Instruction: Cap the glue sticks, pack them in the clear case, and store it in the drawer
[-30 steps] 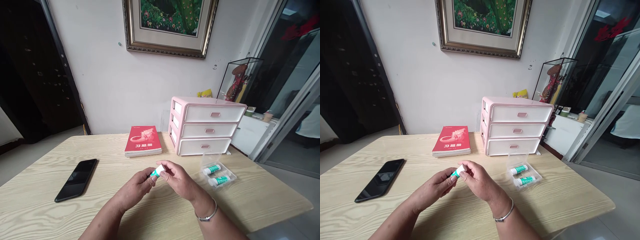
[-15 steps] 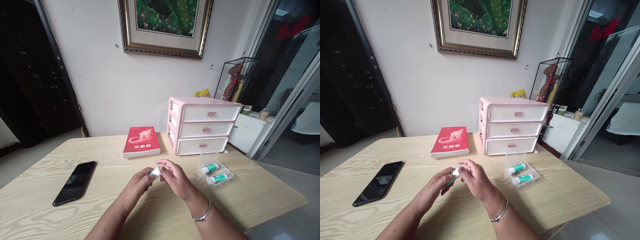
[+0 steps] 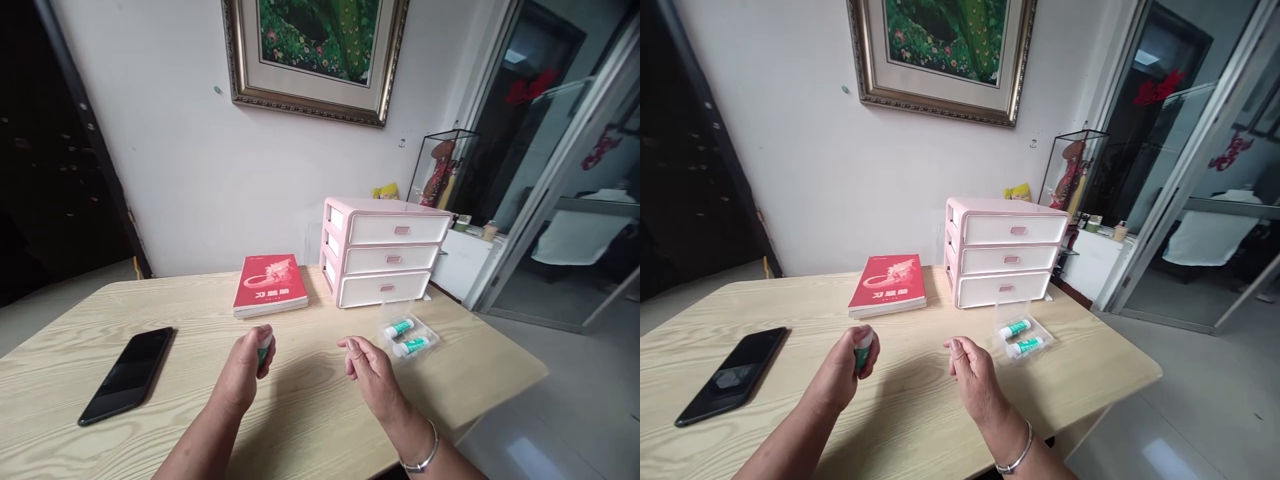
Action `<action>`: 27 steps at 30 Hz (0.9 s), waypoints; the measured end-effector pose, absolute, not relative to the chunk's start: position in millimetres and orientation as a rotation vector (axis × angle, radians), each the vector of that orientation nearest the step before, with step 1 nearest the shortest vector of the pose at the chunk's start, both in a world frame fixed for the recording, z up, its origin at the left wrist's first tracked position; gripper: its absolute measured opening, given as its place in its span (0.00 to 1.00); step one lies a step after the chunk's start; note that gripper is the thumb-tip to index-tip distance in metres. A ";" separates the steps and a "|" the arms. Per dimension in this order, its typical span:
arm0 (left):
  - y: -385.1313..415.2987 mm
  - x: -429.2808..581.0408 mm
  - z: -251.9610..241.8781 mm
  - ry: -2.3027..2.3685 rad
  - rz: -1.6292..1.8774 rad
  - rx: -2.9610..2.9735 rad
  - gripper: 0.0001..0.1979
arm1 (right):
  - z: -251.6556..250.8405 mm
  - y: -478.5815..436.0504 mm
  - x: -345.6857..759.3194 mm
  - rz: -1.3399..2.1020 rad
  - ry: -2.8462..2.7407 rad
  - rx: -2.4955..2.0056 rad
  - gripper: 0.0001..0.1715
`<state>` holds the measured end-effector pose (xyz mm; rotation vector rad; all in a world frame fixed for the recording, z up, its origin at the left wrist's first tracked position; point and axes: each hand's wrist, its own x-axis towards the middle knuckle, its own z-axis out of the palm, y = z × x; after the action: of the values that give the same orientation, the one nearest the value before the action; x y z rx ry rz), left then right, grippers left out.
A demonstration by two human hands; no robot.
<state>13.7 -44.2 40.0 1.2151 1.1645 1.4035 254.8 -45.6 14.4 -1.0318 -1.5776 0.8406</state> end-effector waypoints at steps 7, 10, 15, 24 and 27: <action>-47.6 19.2 44.6 1.246 1.306 1.259 0.25 | 8.7 -40.8 351.6 -0.131 -1.831 -1.314 0.18; -51.0 23.0 45.2 1.208 1.221 1.281 0.25 | 4.8 -37.6 384.8 -0.366 -1.924 -1.548 0.22; -51.4 23.5 41.1 1.081 1.201 1.258 0.22 | 0.5 -33.1 395.6 -0.411 -2.058 -1.567 0.16; -58.0 26.2 42.6 1.061 1.137 1.332 0.12 | 2.8 -47.5 305.6 -0.166 -2.229 -1.184 0.12; -62.9 32.3 44.9 1.035 1.133 1.328 0.11 | 4.3 -58.8 271.7 -0.118 -2.260 -1.068 0.12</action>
<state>32.3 -62.9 44.9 1.3283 1.0351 1.1328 271.7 -58.8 4.3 -1.0683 -2.2605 -0.1184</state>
